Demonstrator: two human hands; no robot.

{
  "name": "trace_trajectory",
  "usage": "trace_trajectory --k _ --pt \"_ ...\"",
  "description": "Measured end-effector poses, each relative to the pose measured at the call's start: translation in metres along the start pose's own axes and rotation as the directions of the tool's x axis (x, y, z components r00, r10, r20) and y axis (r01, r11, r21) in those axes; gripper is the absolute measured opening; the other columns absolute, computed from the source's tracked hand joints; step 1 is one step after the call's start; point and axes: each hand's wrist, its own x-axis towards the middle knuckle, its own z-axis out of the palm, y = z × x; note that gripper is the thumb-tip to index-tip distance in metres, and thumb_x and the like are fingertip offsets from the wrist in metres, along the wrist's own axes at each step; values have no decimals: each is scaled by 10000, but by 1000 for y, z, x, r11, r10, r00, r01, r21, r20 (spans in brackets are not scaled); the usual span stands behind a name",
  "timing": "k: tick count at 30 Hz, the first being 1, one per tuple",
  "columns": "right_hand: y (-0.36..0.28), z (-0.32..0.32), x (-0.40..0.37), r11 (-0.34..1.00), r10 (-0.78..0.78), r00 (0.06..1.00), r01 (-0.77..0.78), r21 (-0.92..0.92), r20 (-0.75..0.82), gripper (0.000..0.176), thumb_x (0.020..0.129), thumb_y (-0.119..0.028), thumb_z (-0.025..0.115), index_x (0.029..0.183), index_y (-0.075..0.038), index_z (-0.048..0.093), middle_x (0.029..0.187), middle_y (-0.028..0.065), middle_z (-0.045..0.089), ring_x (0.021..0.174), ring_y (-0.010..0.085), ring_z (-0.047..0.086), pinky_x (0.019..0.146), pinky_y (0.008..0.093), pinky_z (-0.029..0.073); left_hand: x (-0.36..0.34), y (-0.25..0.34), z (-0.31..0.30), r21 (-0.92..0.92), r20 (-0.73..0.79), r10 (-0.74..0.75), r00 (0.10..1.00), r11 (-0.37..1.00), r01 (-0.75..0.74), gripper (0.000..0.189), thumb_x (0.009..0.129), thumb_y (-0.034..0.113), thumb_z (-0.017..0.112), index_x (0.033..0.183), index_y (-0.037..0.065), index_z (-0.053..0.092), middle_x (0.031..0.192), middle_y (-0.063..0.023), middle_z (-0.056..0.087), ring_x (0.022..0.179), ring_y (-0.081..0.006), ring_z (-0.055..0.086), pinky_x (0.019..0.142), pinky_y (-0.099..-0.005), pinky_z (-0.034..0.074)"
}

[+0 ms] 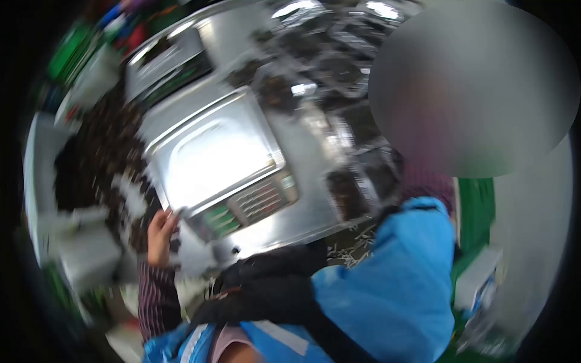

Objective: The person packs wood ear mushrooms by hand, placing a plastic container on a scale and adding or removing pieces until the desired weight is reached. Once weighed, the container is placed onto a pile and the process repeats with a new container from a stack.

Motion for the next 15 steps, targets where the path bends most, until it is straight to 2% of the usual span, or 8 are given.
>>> trace_trajectory --k 1,2,4,6,8,10,13,15 --pt "-6 -4 5 797 184 979 -200 570 85 352 961 -131 460 1246 67 522 1049 126 643 889 176 631 768 246 537 -5 -5 -10 -29 -19 -47 999 999 47 237 896 122 625 1105 23 573 904 -10 604 779 -80 555 670 -235 463" --pt "24 -36 33 628 27 874 -392 672 484 389 972 -135 424 1284 93 462 1139 189 612 940 230 629 866 299 527 -13 0 -12 -34 -61 -97 993 995 95 241 890 110 621 1113 31 576 907 4 598 789 -68 551 665 -224 456" --pt "48 -45 52 738 228 959 -283 613 168 448 986 -179 431 1294 145 397 1258 273 530 1110 317 569 1004 364 456 -16 -23 -32 -117 -102 -76 992 991 64 242 882 99 625 1108 27 574 879 2 603 744 -67 554 646 -216 460" --pt "63 -57 59 624 362 912 -392 676 194 446 981 -166 463 1283 157 398 1247 275 535 1144 327 555 1004 378 457 -26 -42 -56 -172 -125 -44 991 985 22 248 883 98 624 1113 24 572 876 -9 617 715 -76 562 640 -216 468" --pt "64 -57 56 572 450 869 -457 681 206 415 961 -131 498 1236 171 423 1216 278 546 1101 341 581 929 363 524 -41 -53 -76 -212 -183 -45 982 977 6 263 889 109 622 1132 25 567 886 -17 631 715 -84 570 641 -219 476" --pt "22 -14 22 649 597 788 -364 668 -151 364 923 -101 522 1201 132 486 1148 255 585 1000 330 628 816 349 587 -52 -73 -106 -254 -276 -63 959 967 -9 284 900 137 620 1158 35 559 898 -15 642 757 -92 583 648 -229 492" --pt "-31 61 -22 907 403 771 -410 99 -493 343 887 -43 542 1228 -8 529 1050 189 610 915 247 636 682 313 559 -77 -105 -161 -229 -562 18 827 957 -176 396 886 198 662 1214 45 503 1016 -38 585 812 -116 581 655 -238 502" --pt "-29 124 -20 984 21 987 8 176 -158 310 891 -100 554 1177 19 574 959 122 644 792 209 626 648 301 506 -96 -143 -212 -159 -803 37 595 949 -273 519 865 214 695 1274 51 419 1148 -68 504 941 -129 552 746 -264 497"
